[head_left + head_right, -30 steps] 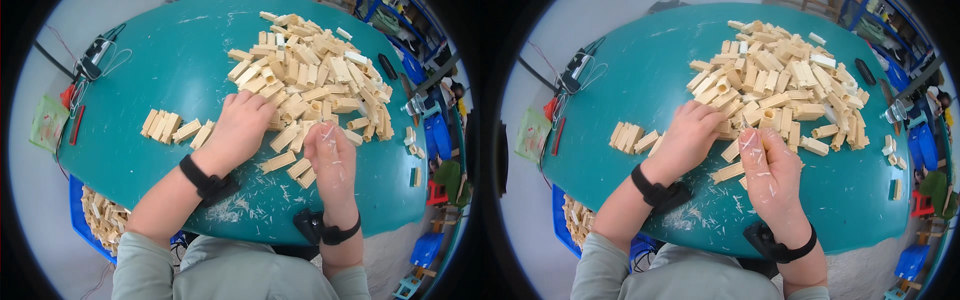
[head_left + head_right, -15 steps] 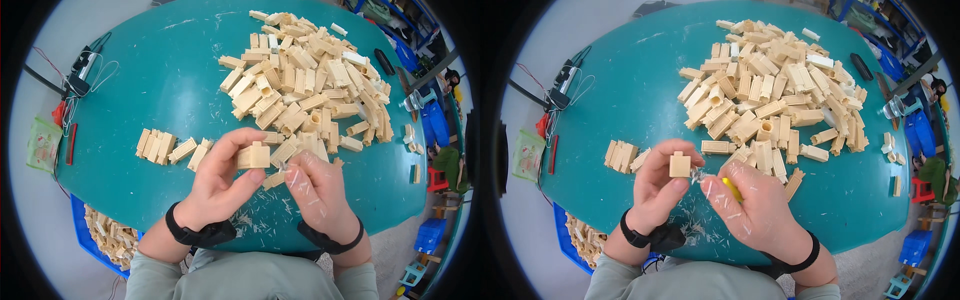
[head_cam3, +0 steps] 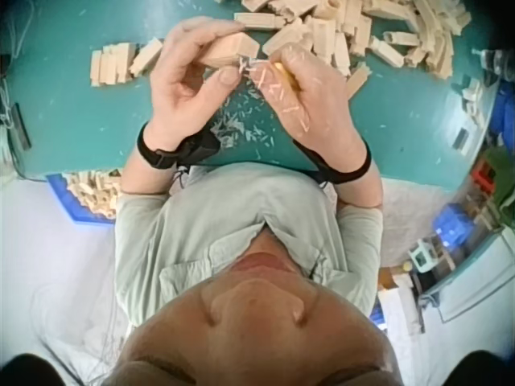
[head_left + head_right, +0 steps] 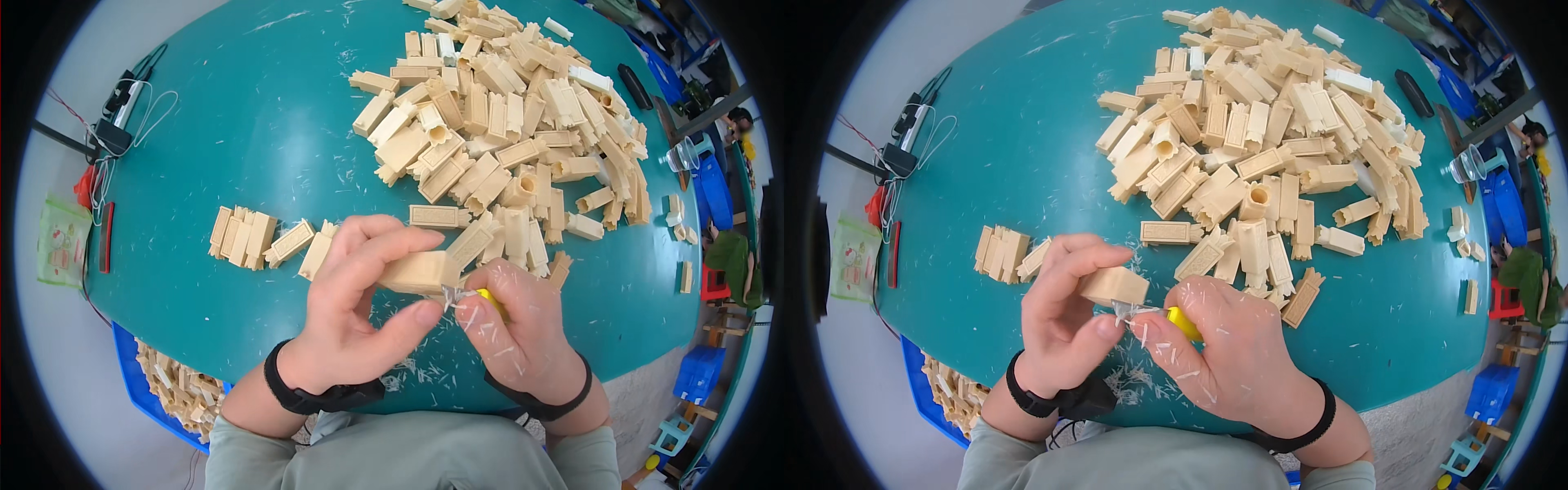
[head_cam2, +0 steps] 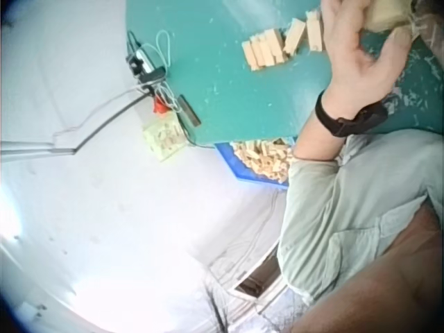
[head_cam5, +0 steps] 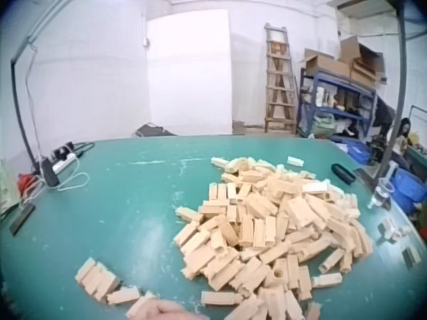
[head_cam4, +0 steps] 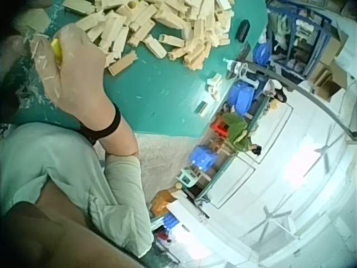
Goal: The person uses a yellow utility knife to shave and shape small rectangular wooden blocks. They repeatedly pick up blocks from a large pile on a green table, carve the edges and corners, and place the finished pieces into a blue bin. Wood shavings accumulate on the table during the process.
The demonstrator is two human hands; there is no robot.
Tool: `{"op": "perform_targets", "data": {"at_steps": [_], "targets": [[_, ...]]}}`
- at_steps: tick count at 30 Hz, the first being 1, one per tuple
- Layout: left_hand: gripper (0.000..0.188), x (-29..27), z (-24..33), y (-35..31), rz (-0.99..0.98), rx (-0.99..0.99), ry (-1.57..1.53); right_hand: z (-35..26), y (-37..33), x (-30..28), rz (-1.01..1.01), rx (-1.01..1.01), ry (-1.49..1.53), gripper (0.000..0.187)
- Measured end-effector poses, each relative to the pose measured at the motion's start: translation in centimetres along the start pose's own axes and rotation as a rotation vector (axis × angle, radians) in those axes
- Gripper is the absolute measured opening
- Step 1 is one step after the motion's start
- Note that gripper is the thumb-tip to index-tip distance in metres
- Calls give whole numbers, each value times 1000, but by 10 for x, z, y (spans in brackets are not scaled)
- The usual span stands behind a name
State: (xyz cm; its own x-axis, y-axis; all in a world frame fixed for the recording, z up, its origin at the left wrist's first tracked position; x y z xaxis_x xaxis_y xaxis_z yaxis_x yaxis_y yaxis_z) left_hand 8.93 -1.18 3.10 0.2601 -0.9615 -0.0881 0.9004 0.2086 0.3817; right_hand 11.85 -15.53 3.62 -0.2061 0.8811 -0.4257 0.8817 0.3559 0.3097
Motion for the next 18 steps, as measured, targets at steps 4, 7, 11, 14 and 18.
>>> {"op": "perform_targets", "data": {"at_steps": [4, 7, 11, 14, 18], "targets": [[30, -2, -9, -6, 79, -51, -115, -2, -3, -1, 3, 15, 9, 25], [35, 1, -13, -12, 115, -185, -262, -1, -5, -1, 22, 36, 14, 25], [40, 4, -14, -16, 110, -281, -357, 2, -4, 0, 39, 40, 36, 26], [42, 5, -11, -15, 102, -237, -331, 2, -6, 2, 44, 39, 35, 27], [39, -1, -10, -15, 97, -175, -223, 3, -11, 4, 32, 42, 26, 27]]}}
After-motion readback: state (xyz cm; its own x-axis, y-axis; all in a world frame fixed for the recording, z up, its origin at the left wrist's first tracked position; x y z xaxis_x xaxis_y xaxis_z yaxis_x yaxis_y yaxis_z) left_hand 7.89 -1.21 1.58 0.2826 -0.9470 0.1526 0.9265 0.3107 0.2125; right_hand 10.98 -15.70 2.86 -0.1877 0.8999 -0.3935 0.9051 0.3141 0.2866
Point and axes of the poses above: each hand's wrist, its own y-axis towards the middle knuckle, its own x-axis out of the palm, z = x × y, the point moved 6 cm from there along y, towards the middle knuckle, and after that the axes turned 13 degrees about z, right-handed, at the moved point
